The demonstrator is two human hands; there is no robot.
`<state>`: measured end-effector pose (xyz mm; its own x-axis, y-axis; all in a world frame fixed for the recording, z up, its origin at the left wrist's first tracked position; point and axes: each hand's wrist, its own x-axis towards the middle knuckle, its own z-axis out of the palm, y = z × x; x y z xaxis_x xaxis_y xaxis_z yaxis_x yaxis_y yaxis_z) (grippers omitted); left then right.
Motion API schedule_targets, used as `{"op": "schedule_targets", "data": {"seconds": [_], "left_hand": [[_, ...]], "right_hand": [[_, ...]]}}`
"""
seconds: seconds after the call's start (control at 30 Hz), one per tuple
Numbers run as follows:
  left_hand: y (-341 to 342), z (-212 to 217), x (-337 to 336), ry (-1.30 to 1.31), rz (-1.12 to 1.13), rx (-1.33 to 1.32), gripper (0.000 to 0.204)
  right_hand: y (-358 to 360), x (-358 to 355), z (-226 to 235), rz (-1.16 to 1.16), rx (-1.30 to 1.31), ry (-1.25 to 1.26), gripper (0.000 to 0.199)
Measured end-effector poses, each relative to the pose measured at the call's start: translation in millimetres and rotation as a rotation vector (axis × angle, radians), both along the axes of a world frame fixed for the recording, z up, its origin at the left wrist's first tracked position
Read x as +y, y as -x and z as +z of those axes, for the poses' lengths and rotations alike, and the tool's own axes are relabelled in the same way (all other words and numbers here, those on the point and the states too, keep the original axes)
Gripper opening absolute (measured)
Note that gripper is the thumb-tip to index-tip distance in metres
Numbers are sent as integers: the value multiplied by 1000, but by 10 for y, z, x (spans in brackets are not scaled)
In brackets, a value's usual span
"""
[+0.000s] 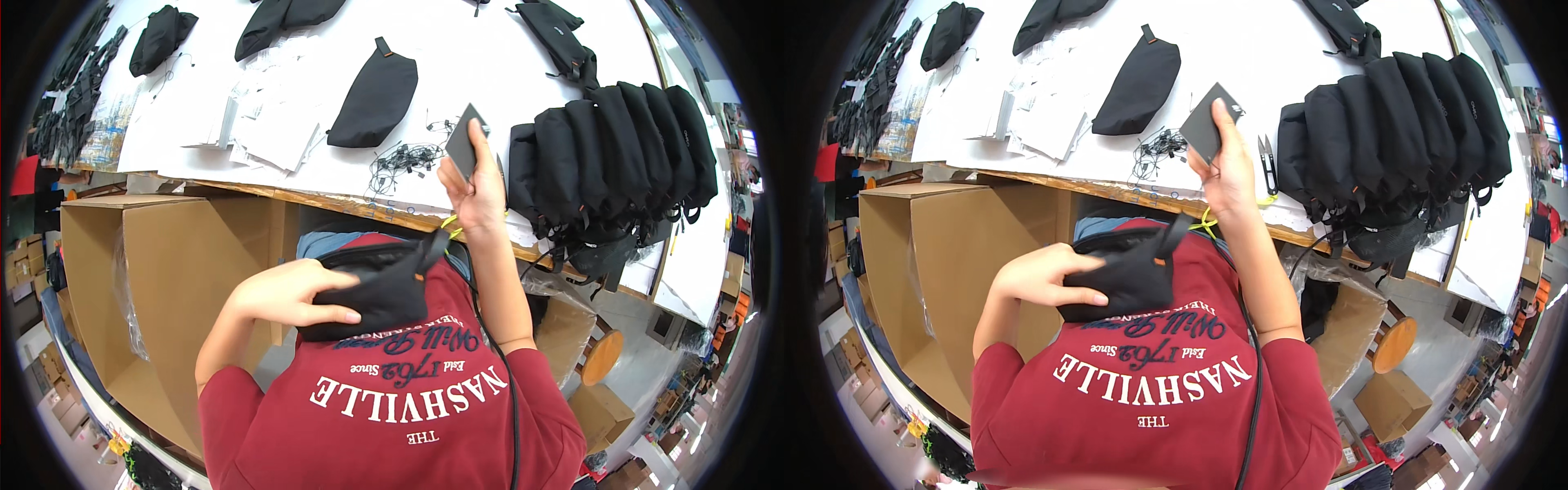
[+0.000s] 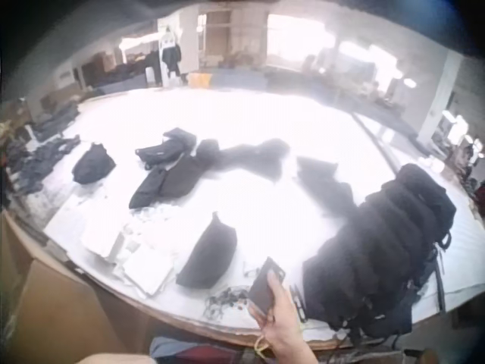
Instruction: Assembling small black gear pouches by attaching tags and inserting items.
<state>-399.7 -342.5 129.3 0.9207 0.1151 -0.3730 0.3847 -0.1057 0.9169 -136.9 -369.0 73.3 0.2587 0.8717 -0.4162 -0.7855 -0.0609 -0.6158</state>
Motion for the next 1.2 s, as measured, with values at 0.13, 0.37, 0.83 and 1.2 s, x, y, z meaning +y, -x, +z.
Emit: {"op": "schedule_targets", "data": {"seconds": [0.13, 0.37, 0.83, 1.2], "left_hand": [[-7, -5, 95, -302, 376, -75, 30], [-348, -250, 224, -970, 277, -301, 20], [-520, -698, 128, -1301, 61, -573, 19], [-598, -602, 201, -1209, 74, -576, 17]], "right_hand": [[-304, -88, 70, -128, -347, -56, 34], [-243, -198, 493, 211, -949, -62, 47], [54, -333, 28, 990, -1894, -119, 45], [-13, -278, 18, 1054, -1849, -140, 39]]}}
